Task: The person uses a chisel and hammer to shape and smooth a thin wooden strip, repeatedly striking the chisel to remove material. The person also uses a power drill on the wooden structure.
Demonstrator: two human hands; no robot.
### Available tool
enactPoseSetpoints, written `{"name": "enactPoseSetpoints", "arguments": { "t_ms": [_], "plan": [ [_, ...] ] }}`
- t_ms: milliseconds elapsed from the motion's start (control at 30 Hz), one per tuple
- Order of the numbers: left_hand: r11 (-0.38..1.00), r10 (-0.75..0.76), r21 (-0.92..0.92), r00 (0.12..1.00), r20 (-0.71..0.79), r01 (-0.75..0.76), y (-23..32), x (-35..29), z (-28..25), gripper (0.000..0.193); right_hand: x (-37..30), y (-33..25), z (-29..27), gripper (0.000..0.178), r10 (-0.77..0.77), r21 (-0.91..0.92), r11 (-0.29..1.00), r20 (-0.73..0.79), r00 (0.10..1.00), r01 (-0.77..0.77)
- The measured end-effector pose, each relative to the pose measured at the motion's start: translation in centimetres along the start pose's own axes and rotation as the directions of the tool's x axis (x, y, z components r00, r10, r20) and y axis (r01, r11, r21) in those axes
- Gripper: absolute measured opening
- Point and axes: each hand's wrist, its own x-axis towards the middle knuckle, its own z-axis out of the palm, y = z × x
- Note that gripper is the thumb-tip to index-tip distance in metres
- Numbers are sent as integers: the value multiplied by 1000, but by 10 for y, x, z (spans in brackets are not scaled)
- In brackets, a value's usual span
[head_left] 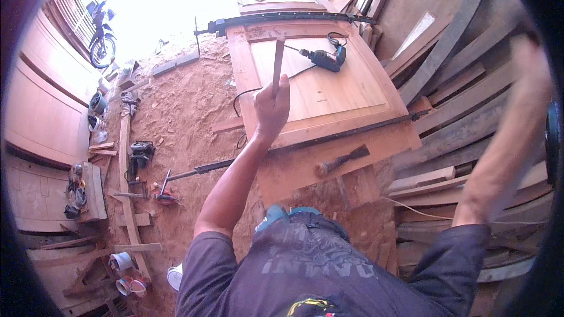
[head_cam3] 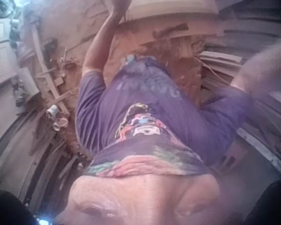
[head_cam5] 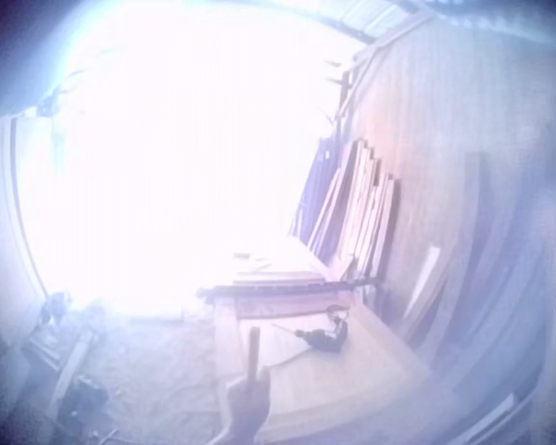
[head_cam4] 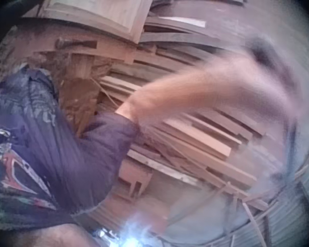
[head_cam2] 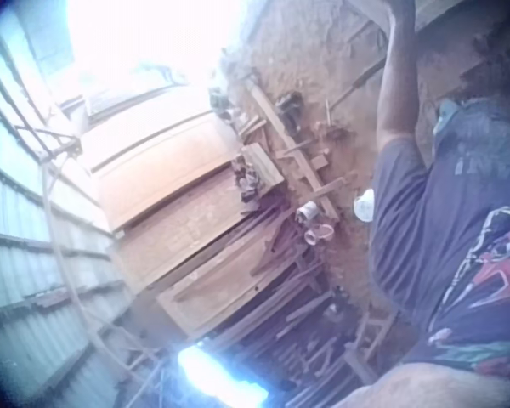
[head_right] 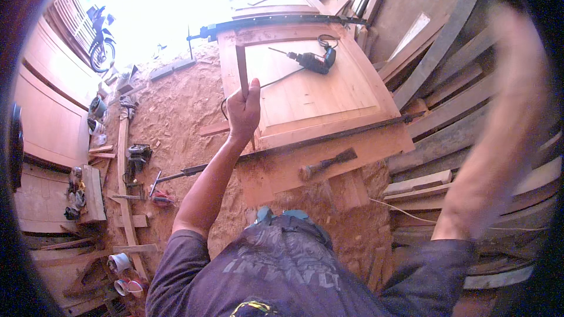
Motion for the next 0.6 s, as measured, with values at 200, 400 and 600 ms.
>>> {"name": "enactPoseSetpoints", "arguments": {
  "t_ms": [200,400,600],
  "plan": [
    [982,47,187,998,-34,-40,-3,-4,-20,47,-63,-89,51,30,-90,99,995,839,536,12],
    [999,3,-35,1000,-8,-4,-8,-2,-8,50,-2,12,-2,27,-51,30,999,231,972,46],
    [996,17,83,999,-34,-15,-5,0,-21,51,-82,-69,70,26,-110,3,992,550,828,129]
  ]
}}
